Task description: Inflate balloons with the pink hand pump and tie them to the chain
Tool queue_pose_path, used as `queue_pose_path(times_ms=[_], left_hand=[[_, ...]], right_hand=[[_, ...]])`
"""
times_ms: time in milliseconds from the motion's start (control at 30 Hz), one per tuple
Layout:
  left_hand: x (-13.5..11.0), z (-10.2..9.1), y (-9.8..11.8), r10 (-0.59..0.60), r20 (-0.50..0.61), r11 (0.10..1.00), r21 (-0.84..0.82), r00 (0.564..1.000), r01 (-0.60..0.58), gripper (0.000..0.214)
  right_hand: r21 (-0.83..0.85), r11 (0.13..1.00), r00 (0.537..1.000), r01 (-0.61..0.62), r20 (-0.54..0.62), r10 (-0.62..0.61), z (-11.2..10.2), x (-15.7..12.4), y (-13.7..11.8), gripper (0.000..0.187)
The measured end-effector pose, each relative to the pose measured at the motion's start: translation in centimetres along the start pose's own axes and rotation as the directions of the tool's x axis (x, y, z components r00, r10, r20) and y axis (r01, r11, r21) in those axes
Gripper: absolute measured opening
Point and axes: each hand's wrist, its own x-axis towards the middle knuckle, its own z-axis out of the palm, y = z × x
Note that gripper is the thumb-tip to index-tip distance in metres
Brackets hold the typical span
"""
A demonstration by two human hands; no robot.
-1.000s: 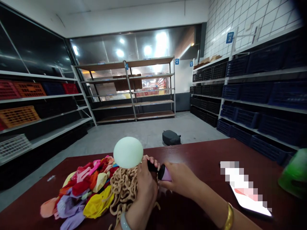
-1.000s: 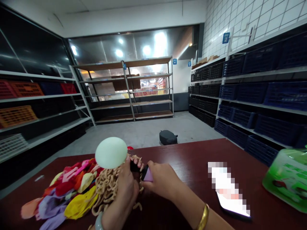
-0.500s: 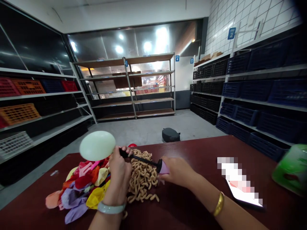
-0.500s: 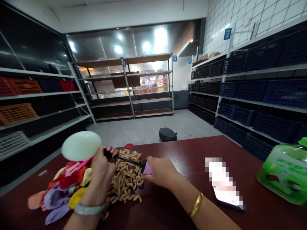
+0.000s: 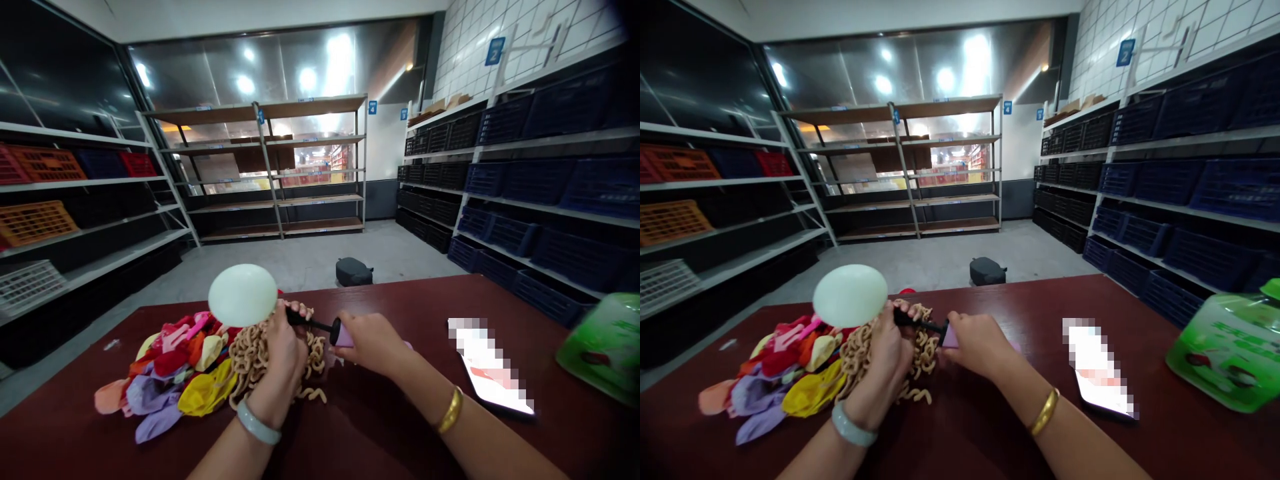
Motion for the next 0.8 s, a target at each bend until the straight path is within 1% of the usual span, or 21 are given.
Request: queue_pose_path(times_ms=[100, 167, 267, 367, 433, 533, 567, 667, 733, 800], left_hand=[[-2.0, 1.1, -1.0, -0.083, 0.014, 0.996, 0.024, 0.996, 0.082, 0.023], [-2.8, 1.6, -1.3, -0.102, 0.008, 0.994, 0.032, 0.995, 0.102, 0.022], [-3.0, 2.1, -1.1, -0.102, -0.014, 0.993, 0.049, 0.995, 0.103, 0.023], [-2.6, 2.4, -0.3, -0.078, -0.01, 0.995, 0.068, 0.997, 0.079, 0.024], [-1.9, 2.4, 0.7, -0.041, -0.007, 0.996, 0.077, 0.999, 0.042, 0.025], [0.2, 1.6, 3.3, 0.056, -0.032, 0.996, 0.068, 0.998, -0.054, 0.024], [1.0, 1.2, 4.3, 0.097, -0.049, 0.994, 0.057, 0.994, -0.094, 0.025], [3.0, -0.1, 7.1, 0.161, -0.126, 0.987, 0.027, 0.979, -0.158, 0.025], [3.8, -0.6, 8.1, 0.176, -0.15, 0.984, 0.014, 0.973, -0.176, 0.025], [4.0, -0.9, 8.2, 0.183, -0.15, 0.983, 0.014, 0.971, -0.183, 0.024]], right_hand=[[0.051, 0.999, 1.0, 0.006, -0.027, -0.004, 0.4, -0.1, -0.9, 0.041], [0.092, 0.996, 0.999, 0.007, -0.046, -0.003, 0.7, -0.1, -1.3, 0.039], [0.122, 0.993, 0.998, -0.002, -0.064, 0.01, 0.9, -0.1, -1.7, 0.038], [0.148, 0.989, 0.997, -0.01, -0.079, 0.022, 0.8, -0.1, -1.9, 0.038], [0.159, 0.987, 0.996, -0.004, -0.088, 0.018, 0.6, -0.1, -1.9, 0.041], [0.143, 0.989, 0.997, 0.023, -0.081, -0.011, 0.3, 0.0, -1.5, 0.046], [0.133, 0.991, 0.997, 0.033, -0.075, -0.023, 0.1, 0.1, -1.4, 0.046], [0.101, 0.993, 0.997, 0.056, -0.066, -0.049, -0.2, 0.1, -1.0, 0.043], [0.082, 0.995, 0.996, 0.061, -0.064, -0.056, -0.3, 0.1, -0.8, 0.04], [0.062, 0.996, 0.997, 0.059, -0.059, -0.056, -0.3, 0.1, -0.6, 0.041]])
